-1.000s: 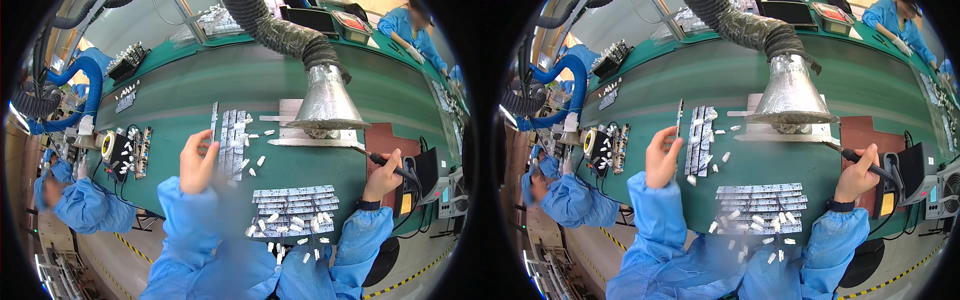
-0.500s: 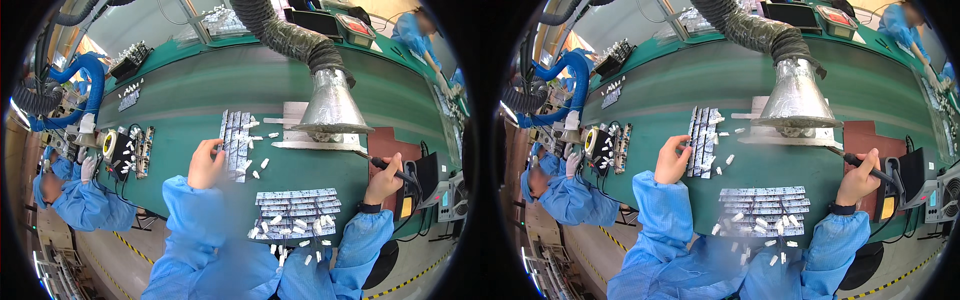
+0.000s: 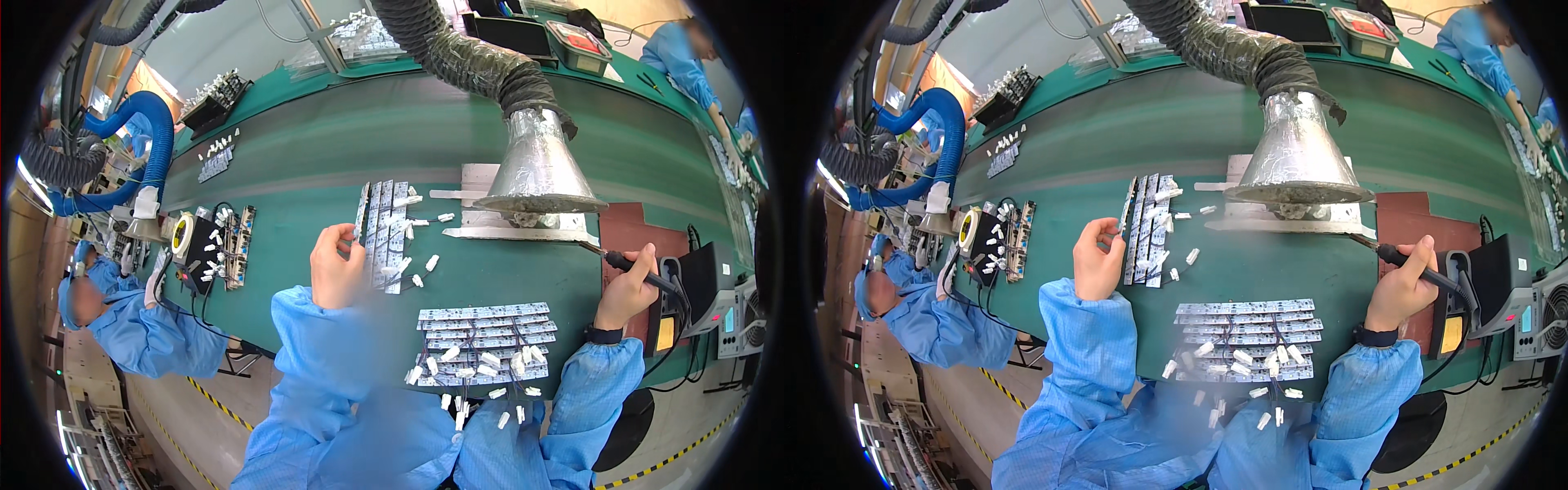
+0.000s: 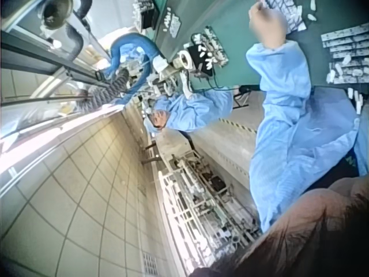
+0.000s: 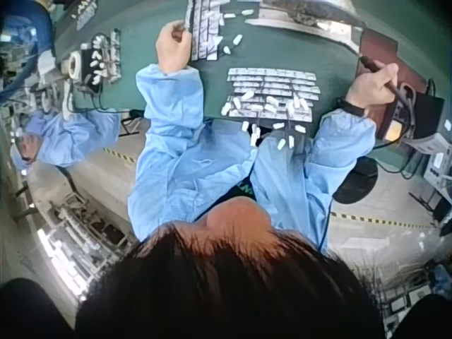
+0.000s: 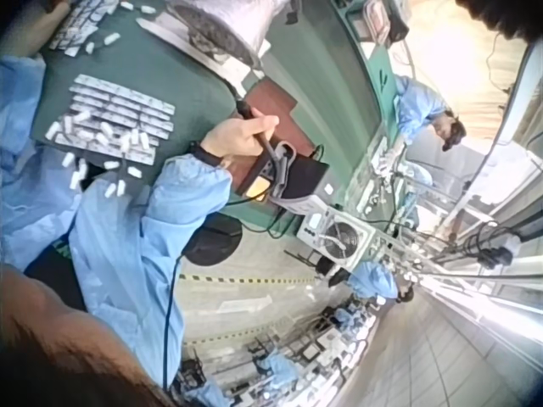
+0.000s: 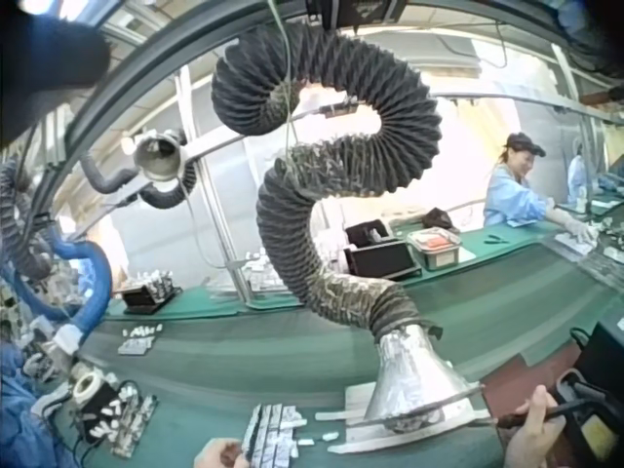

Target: Soldering electronic components onto strips of circuit boards at a manual assembly station.

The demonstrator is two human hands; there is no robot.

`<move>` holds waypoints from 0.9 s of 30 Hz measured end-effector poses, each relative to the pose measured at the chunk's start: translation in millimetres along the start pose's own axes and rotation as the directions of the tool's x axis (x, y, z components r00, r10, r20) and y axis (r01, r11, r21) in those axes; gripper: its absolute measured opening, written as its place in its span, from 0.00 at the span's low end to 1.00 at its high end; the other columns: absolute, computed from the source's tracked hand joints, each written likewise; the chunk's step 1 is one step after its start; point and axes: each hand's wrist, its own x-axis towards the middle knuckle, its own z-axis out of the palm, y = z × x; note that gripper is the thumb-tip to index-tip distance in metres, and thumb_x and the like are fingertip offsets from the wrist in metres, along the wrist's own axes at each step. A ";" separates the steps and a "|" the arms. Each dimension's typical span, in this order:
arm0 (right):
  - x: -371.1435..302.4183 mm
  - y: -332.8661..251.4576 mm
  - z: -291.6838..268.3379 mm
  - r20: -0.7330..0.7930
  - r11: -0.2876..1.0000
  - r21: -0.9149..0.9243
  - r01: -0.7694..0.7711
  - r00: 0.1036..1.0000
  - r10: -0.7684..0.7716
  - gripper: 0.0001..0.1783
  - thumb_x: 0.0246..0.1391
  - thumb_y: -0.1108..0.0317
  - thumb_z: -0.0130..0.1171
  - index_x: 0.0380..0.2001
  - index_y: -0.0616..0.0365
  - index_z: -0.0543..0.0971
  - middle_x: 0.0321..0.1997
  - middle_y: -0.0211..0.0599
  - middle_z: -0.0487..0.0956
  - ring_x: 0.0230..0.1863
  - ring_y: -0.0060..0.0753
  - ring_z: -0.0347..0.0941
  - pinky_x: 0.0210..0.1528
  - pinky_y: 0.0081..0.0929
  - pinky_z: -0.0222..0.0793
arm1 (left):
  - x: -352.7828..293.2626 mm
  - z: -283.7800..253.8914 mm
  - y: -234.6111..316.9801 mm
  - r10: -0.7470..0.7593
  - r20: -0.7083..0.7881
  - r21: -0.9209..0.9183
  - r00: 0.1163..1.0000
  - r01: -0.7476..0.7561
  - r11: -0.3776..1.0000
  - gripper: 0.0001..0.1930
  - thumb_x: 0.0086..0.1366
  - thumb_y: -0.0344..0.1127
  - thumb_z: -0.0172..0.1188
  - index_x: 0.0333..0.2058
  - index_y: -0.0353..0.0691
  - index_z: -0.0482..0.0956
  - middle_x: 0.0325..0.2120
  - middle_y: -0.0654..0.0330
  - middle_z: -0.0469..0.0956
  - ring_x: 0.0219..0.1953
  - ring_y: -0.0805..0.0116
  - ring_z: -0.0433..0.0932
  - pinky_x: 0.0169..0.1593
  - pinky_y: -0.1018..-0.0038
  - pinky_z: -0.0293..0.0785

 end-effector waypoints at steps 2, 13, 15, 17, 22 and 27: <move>0.9 4.6 -1.7 0.002 1.000 -0.010 0.010 1.000 -0.010 0.24 0.66 0.59 0.49 0.18 0.63 0.73 0.18 0.32 0.75 0.21 0.23 0.71 0.29 0.21 0.68 | -2.1 1.2 -5.6 0.070 0.006 0.055 0.998 -0.071 0.996 0.13 0.57 0.25 0.58 0.42 0.33 0.77 0.34 0.58 0.77 0.30 0.73 0.75 0.33 0.76 0.73; 3.7 2.8 2.6 0.018 1.000 -0.001 -0.001 1.000 0.001 0.25 0.66 0.58 0.49 0.17 0.63 0.73 0.19 0.33 0.75 0.21 0.24 0.72 0.29 0.21 0.69 | -0.9 6.5 -8.1 0.029 0.065 0.046 0.997 -0.032 0.998 0.16 0.56 0.25 0.59 0.45 0.35 0.78 0.36 0.57 0.77 0.30 0.69 0.75 0.34 0.74 0.73; 4.3 -3.8 1.0 0.001 1.000 -0.004 -0.031 1.000 0.031 0.25 0.66 0.58 0.48 0.17 0.62 0.72 0.18 0.30 0.73 0.22 0.22 0.70 0.29 0.22 0.67 | -0.5 9.5 -6.0 0.040 0.068 0.042 0.997 -0.043 0.998 0.16 0.56 0.25 0.59 0.45 0.35 0.78 0.36 0.56 0.77 0.30 0.69 0.75 0.34 0.73 0.73; 4.2 -9.0 -3.8 0.006 0.999 -0.039 0.035 0.999 -0.034 0.25 0.67 0.59 0.48 0.17 0.62 0.72 0.18 0.30 0.72 0.22 0.21 0.68 0.29 0.22 0.65 | -1.6 14.1 -1.3 0.095 0.066 0.088 0.993 -0.100 0.991 0.15 0.56 0.25 0.59 0.44 0.34 0.77 0.36 0.56 0.77 0.30 0.69 0.75 0.35 0.72 0.74; -1.6 1.6 3.3 0.024 0.994 -0.035 0.105 0.994 -0.104 0.23 0.66 0.66 0.46 0.15 0.61 0.71 0.19 0.27 0.67 0.25 0.19 0.63 0.29 0.24 0.59 | 4.4 2.2 -40.8 0.364 0.042 0.219 0.930 -0.364 0.905 0.14 0.56 0.25 0.58 0.43 0.34 0.76 0.41 0.51 0.73 0.40 0.60 0.74 0.45 0.69 0.73; -9.0 0.0 6.2 -0.001 1.000 0.019 0.019 1.000 -0.019 0.24 0.65 0.60 0.50 0.16 0.61 0.73 0.13 0.25 0.68 0.16 0.15 0.61 0.19 0.20 0.54 | -21.6 -12.4 47.9 0.364 0.111 0.019 0.925 -0.369 0.929 0.10 0.54 0.25 0.60 0.37 0.34 0.78 0.36 0.52 0.76 0.37 0.60 0.76 0.41 0.68 0.72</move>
